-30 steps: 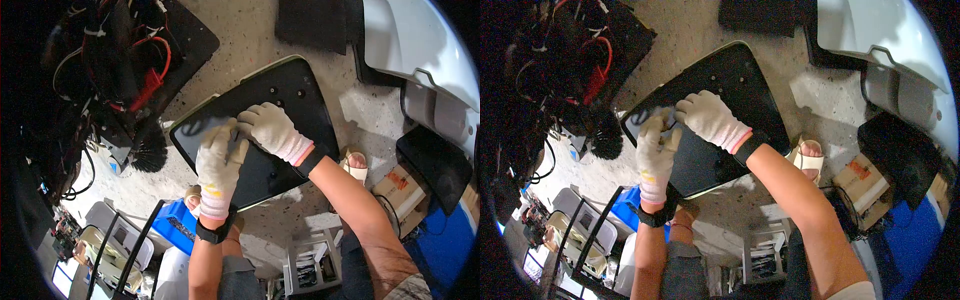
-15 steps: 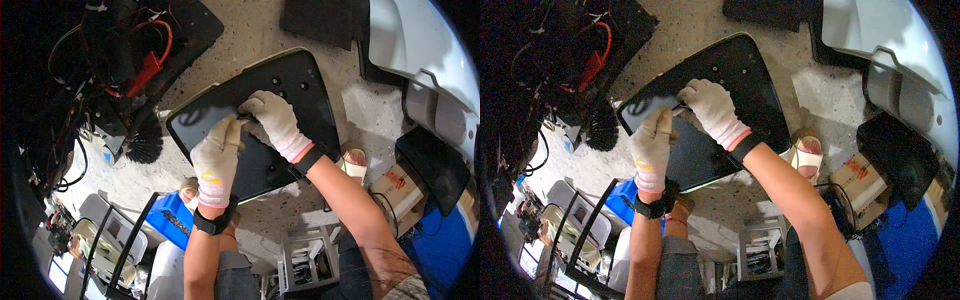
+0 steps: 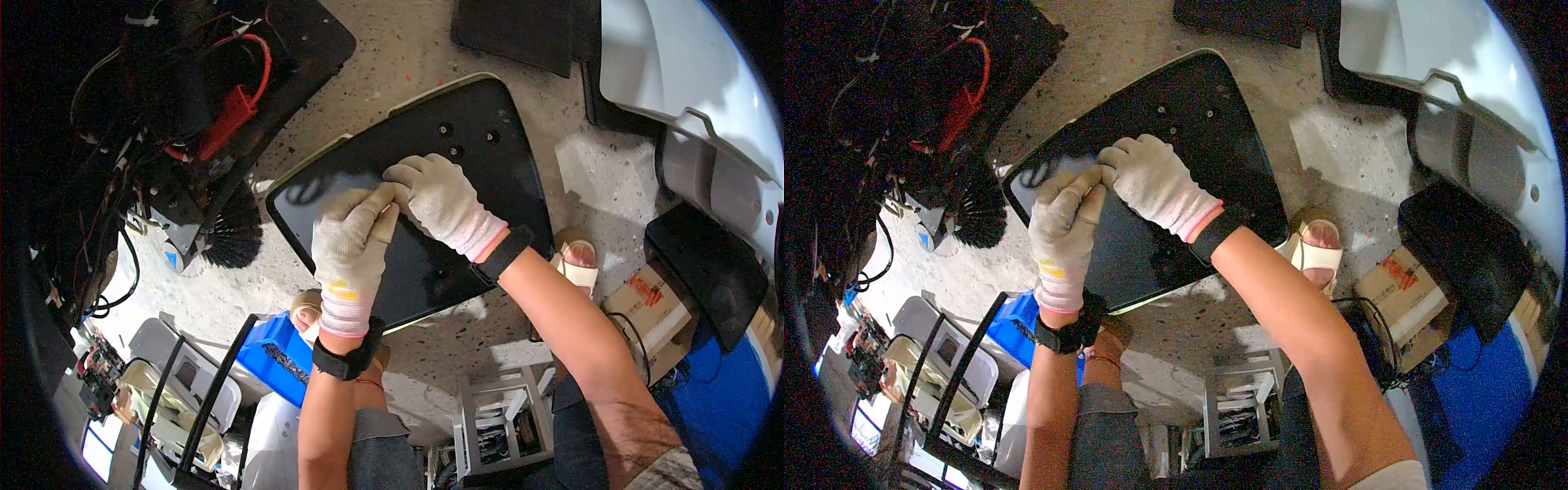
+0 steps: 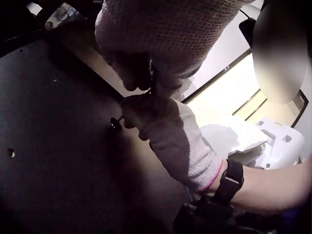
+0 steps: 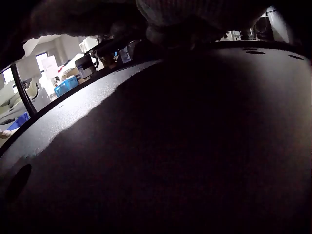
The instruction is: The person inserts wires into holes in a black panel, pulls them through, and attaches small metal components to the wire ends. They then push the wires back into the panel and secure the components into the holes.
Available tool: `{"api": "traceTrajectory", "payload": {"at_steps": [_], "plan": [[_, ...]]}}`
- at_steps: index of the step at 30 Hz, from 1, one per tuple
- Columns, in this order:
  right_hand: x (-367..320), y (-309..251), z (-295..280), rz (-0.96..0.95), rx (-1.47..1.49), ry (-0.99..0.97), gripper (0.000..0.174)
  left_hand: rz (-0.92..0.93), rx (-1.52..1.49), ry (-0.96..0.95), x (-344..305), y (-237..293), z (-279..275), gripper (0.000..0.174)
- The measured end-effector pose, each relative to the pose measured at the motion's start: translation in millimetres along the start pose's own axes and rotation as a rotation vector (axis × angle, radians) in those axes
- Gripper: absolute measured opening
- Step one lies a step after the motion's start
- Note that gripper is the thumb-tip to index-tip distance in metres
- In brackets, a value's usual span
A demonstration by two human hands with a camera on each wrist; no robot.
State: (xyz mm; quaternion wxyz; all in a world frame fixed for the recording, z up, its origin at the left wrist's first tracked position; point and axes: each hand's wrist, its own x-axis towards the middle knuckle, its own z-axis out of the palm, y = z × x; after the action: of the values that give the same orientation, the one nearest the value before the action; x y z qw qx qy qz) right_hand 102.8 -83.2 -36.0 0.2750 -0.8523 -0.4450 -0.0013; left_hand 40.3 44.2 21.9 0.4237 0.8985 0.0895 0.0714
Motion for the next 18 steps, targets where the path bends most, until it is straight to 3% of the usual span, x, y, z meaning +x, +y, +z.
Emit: {"api": "traceTrajectory", "payload": {"at_steps": [3, 5, 12, 14, 15, 17, 18], "plan": [[-3, -3, 0, 0.067, 0.099, 0.048, 0.008, 0.044, 0.093, -0.016, -1, -6, 1, 0.015], [-4, -8, 1, 0.372, 0.265, 0.113, 0.009, 0.066, 0.158, 0.052, 0, -4, 3, 0.016], [2, -9, 4, 0.349, 0.2, 0.081, 0.008, -0.032, 0.047, 0.087, 2, 5, 9, 0.016], [6, -5, -3, 0.169, 0.211, 0.081, 0.006, -0.21, -0.167, 0.037, 0, 8, 6, 0.019], [6, -3, -3, 0.17, 0.21, 0.082, 0.006, -0.209, -0.168, 0.036, -3, 6, 4, 0.019], [5, 2, -1, 0.043, 0.078, -0.039, 0.008, -0.334, -0.614, -0.065, -9, -4, -3, 0.021], [4, 5, -2, 0.043, 0.078, -0.039, 0.008, -0.334, -0.615, -0.066, -7, -4, -5, 0.021]]}}
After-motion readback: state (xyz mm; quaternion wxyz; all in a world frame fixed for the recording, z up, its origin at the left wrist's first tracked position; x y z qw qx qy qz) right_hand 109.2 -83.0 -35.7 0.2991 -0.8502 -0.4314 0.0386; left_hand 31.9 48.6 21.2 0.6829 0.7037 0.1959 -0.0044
